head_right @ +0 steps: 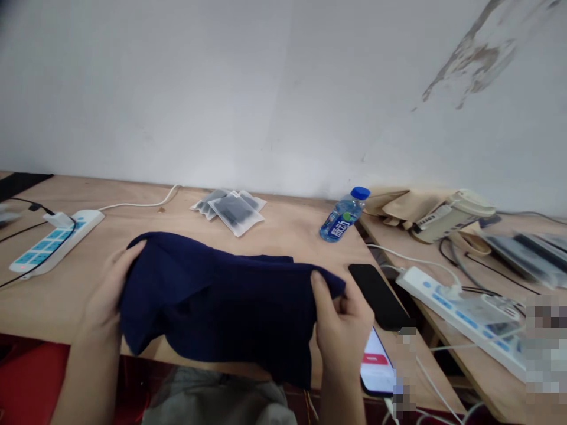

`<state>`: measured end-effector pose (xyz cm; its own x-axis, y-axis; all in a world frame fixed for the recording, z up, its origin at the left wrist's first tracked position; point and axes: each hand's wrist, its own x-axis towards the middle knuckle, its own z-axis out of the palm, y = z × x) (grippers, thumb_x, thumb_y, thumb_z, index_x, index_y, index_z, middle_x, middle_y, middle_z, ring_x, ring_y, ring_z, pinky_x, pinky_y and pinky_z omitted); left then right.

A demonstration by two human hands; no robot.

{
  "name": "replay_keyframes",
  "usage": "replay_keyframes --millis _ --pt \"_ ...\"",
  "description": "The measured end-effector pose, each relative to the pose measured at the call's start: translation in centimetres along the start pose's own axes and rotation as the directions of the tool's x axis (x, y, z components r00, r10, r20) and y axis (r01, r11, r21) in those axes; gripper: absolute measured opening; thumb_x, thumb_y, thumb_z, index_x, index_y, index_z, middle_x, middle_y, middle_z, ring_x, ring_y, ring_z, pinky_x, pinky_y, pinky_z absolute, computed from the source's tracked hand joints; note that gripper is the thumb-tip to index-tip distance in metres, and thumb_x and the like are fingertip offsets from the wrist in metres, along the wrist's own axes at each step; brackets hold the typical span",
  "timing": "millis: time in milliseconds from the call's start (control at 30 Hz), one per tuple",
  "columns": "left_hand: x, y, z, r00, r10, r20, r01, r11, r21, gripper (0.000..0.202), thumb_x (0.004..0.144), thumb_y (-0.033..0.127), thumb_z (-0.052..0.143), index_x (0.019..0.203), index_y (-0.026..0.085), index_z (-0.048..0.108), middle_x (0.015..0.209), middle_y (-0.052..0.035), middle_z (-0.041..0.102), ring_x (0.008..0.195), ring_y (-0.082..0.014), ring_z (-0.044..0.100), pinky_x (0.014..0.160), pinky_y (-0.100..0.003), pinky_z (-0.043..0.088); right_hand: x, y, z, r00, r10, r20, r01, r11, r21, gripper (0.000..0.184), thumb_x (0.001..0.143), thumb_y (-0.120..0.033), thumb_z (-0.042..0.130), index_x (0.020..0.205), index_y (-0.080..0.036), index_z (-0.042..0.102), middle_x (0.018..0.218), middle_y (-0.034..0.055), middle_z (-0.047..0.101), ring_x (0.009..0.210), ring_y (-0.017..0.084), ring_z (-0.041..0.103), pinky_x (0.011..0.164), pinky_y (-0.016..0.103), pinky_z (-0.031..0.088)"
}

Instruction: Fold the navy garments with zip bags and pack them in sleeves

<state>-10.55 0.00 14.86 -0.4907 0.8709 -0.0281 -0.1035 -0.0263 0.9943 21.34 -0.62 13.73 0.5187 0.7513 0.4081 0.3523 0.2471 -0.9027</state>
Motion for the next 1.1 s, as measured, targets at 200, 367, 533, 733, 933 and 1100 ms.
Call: replay_keyframes --millis 200,367,533,733,933,1100 --pt "5.3 -4.8 1.4 0.976 0.043 0.212 -0.139 0.877 0.461 0.036 0.087 0.046 0.055 0.102 0.016 0.07 0.08 -0.0057 0.074 0.078 -0.0221 0.071 0.076 -0.036 0.058 4.8 5.4 4.1 0.939 0.09 0.331 -0.07 0.995 -0.073 0.037 0.081 -0.05 0.062 0.095 -0.016 0.068 0.088 0.0077 0.073 0.081 0.022 0.069 0.069 0.031 0.056" --pt "5.9 -9.6 2.8 0.969 0.192 0.153 -0.245 0.756 0.607 0.034 0.081 0.032 0.062 0.109 0.014 0.063 0.113 -0.0153 0.067 0.118 -0.0318 0.058 0.105 -0.052 0.042 5.3 11.2 7.1 0.928 0.075 0.365 0.017 0.97 -0.243 0.042 0.084 -0.05 0.053 0.106 -0.015 0.065 0.097 0.0129 0.072 0.091 0.027 0.069 0.082 0.045 0.056" --pt "1.0 -11.9 2.8 0.739 0.365 0.567 -0.674 0.377 0.635 0.04 0.092 0.035 0.052 0.129 0.023 0.055 0.149 -0.0108 0.043 0.142 -0.0287 0.034 0.116 -0.051 0.029 0.0 10.2 6.1 0.804 -0.241 0.544 0.501 0.768 -0.4 0.044 0.095 -0.041 0.042 0.129 -0.017 0.057 0.135 0.0163 0.058 0.125 0.03 0.053 0.105 0.05 0.041" --pt "-1.4 -15.2 2.3 0.757 0.281 0.59 -0.639 0.127 0.759 0.066 0.091 0.055 0.048 0.149 0.025 0.038 0.156 -0.0112 0.035 0.146 -0.0377 0.025 0.115 -0.065 0.018 -5.7 12.3 5.1 0.717 -0.166 0.677 0.616 0.606 -0.504 0.054 0.099 -0.048 0.034 0.14 -0.017 0.051 0.148 0.0148 0.047 0.136 0.032 0.043 0.109 0.051 0.039" --pt "-0.5 -16.2 1.6 0.812 0.327 0.483 -0.546 0.136 0.827 0.055 0.095 0.045 0.043 0.146 0.025 0.042 0.156 -0.011 0.034 0.144 -0.0357 0.03 0.114 -0.062 0.023 -5.5 14.0 4.5 0.74 -0.147 0.657 0.577 0.641 -0.507 0.052 0.098 -0.045 0.039 0.144 -0.021 0.047 0.151 0.0128 0.043 0.139 0.032 0.04 0.11 0.053 0.036" --pt "-0.1 -16.7 0.8 0.843 0.361 0.399 -0.492 0.218 0.843 0.055 0.095 0.042 0.043 0.146 0.023 0.042 0.155 -0.0129 0.037 0.142 -0.0336 0.035 0.113 -0.06 0.028 -5.0 13.8 4.3 0.755 -0.167 0.634 0.591 0.592 -0.548 0.051 0.097 -0.042 0.04 0.14 -0.017 0.051 0.147 0.0169 0.047 0.134 0.034 0.045 0.105 0.053 0.041"
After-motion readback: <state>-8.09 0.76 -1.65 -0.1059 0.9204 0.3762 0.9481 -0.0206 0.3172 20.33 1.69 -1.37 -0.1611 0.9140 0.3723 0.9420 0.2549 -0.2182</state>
